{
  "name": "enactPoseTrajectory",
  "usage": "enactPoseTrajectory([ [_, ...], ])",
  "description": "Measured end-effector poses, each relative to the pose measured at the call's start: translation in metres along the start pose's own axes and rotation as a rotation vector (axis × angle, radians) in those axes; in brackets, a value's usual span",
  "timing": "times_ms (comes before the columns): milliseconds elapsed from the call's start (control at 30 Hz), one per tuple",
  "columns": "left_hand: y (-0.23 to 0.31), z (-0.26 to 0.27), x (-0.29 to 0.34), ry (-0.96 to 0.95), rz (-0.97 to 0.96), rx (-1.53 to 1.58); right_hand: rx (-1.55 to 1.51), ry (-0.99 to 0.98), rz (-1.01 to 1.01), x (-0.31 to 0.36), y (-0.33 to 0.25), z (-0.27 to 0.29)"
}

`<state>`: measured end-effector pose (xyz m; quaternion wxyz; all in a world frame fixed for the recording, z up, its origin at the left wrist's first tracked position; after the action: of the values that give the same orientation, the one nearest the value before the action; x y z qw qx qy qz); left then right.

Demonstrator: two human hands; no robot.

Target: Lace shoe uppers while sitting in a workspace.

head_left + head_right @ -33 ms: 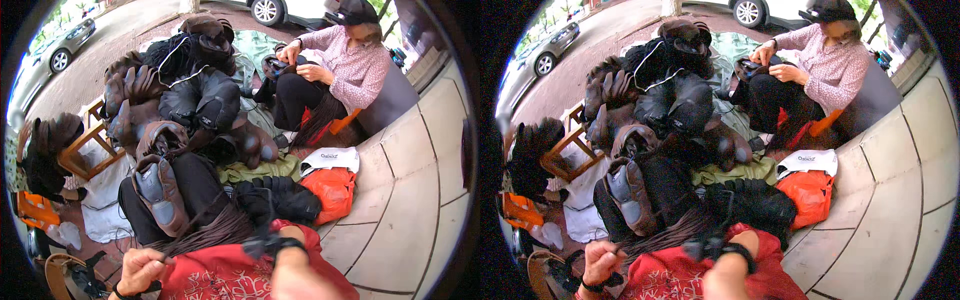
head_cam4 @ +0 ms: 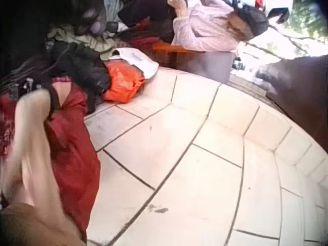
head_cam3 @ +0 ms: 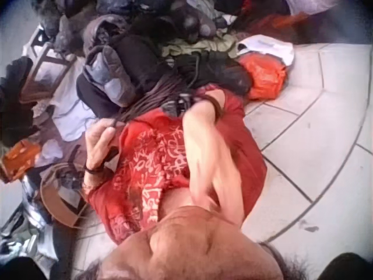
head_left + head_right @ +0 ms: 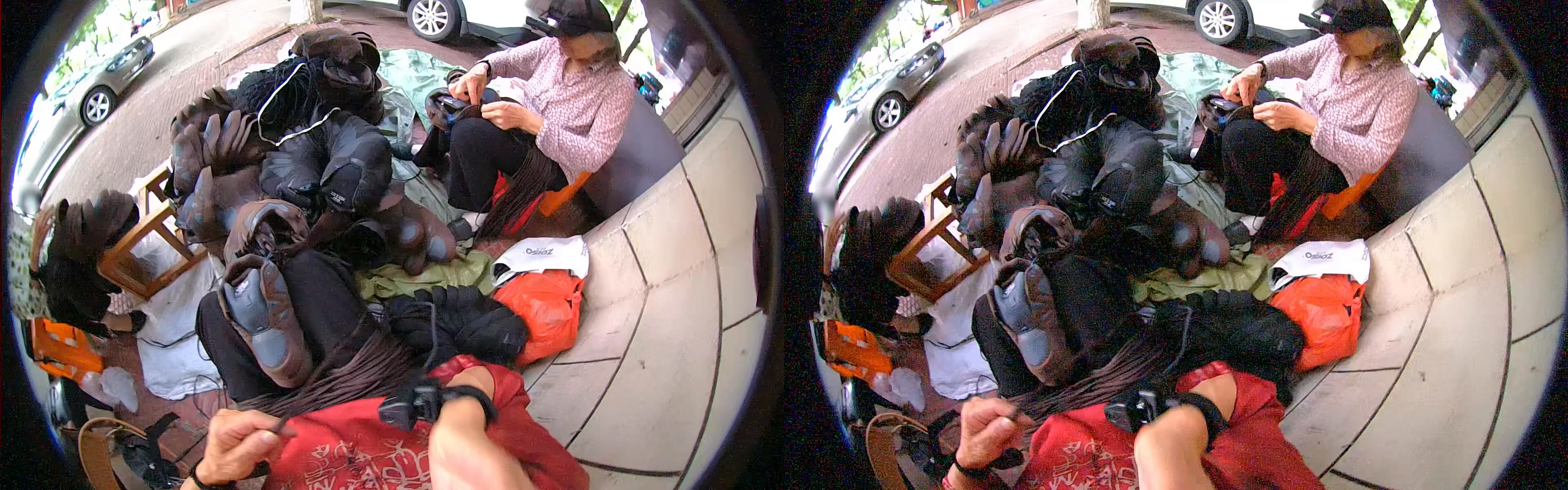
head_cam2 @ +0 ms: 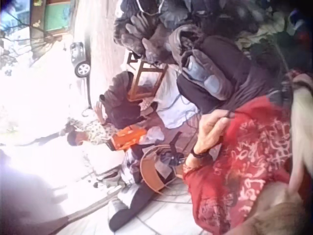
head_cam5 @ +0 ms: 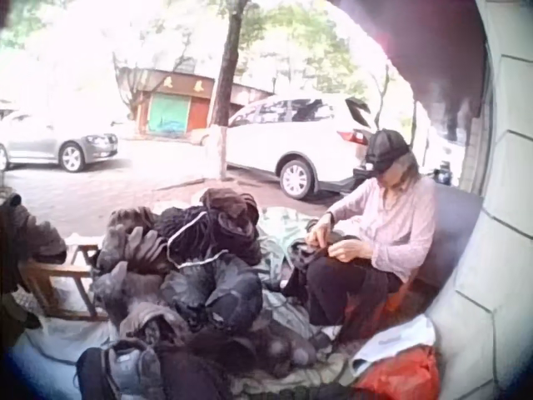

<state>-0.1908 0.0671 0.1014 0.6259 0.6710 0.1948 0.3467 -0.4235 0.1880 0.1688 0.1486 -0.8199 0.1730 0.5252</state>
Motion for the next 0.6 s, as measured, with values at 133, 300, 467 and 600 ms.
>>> enactPoseTrajectory([
  [133,0.008,-0.028,-0.016,-0.237,-0.174,-0.353,0.425,-0.405,-0.261,0.036,0.023,-0.029],
  [300,-0.023,-0.031,-0.042,-0.152,-0.269,-0.334,0.194,-0.937,-1.175,0.123,0.051,-0.063],
  [467,-0.050,-0.005,-0.038,-0.129,-0.079,-0.325,0.067,-0.960,-1.384,0.146,0.071,-0.022],
  [600,-0.076,0.025,-0.023,-0.108,0.286,0.124,0.330,-0.738,-1.496,0.126,0.118,0.034],
])
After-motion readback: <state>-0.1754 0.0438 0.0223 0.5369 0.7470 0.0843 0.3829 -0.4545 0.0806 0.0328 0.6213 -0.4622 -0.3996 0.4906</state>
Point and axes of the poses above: each hand's wrist, its own x-axis away from the middle knuckle, its own z-axis out of the back of the hand, y = z × x, the point moved 5 cm from there along -x, towards the middle knuckle, and after that the axes turned 9 degrees about y, right-handed, at the moved point
